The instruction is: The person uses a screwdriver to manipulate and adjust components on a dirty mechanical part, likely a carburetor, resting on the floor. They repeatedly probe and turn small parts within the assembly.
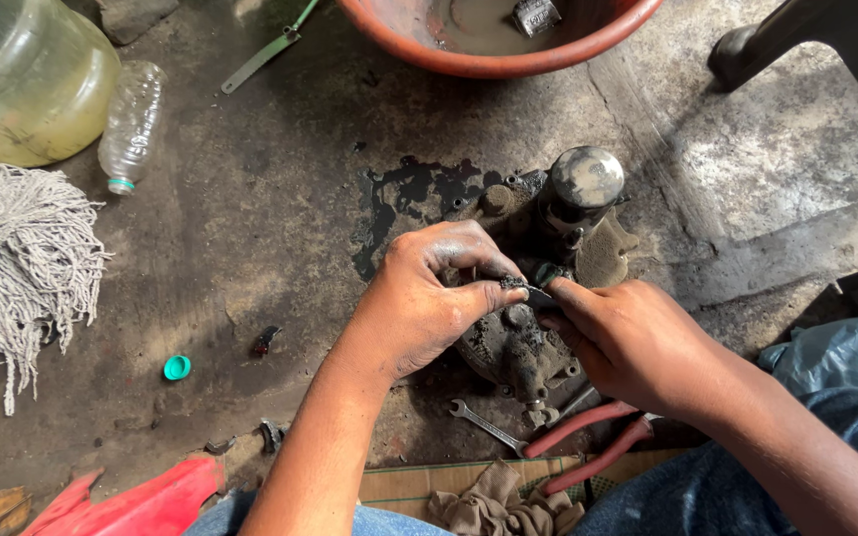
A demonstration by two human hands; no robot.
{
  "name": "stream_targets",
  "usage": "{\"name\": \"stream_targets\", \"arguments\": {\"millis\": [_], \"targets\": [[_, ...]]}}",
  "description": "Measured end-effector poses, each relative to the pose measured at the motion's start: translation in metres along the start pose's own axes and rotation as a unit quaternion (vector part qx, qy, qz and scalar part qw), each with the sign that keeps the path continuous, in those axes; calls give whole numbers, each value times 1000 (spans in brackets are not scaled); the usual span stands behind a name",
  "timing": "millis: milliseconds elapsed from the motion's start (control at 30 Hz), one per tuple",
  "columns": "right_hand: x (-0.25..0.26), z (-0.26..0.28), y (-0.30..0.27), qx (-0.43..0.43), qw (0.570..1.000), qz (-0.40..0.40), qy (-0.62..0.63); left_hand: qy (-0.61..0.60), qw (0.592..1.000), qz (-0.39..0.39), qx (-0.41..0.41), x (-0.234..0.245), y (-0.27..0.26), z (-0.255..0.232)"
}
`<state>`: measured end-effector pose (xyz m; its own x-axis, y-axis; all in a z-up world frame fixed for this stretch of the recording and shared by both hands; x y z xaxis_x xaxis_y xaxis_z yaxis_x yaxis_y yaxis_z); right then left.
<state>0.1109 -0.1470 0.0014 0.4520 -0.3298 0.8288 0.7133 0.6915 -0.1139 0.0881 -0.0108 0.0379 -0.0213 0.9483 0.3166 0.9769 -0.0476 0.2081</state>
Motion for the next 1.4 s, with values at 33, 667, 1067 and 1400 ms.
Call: {"name": "stream_targets", "arguments": {"millis": [33, 667, 1067, 1400], "targets": [[-1, -2, 0, -8, 1000, 7, 0, 1, 1000, 1, -6, -1, 1, -1], [-46, -13, 5, -9, 994, 41, -100, -41, 987, -145, -54, 70, -1, -8], [-32, -17, 0, -6, 999, 8, -49, 490, 785, -279, 259, 182, -63, 91], [-52, -30, 8, -57, 994, 66, -73, 144, 871, -280, 378, 145, -85, 113]]}}
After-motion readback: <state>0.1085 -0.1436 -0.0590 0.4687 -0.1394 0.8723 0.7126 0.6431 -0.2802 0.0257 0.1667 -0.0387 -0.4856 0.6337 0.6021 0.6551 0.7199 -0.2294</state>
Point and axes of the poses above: each hand's wrist, its own y-axis towards the middle knuckle, its own x-axis out of the back of the hand, z = x × y, the point moved 10 cm from there along y, towards the middle knuckle, and after that the axes turned 14 degrees about -x, right-handed, at the moved point
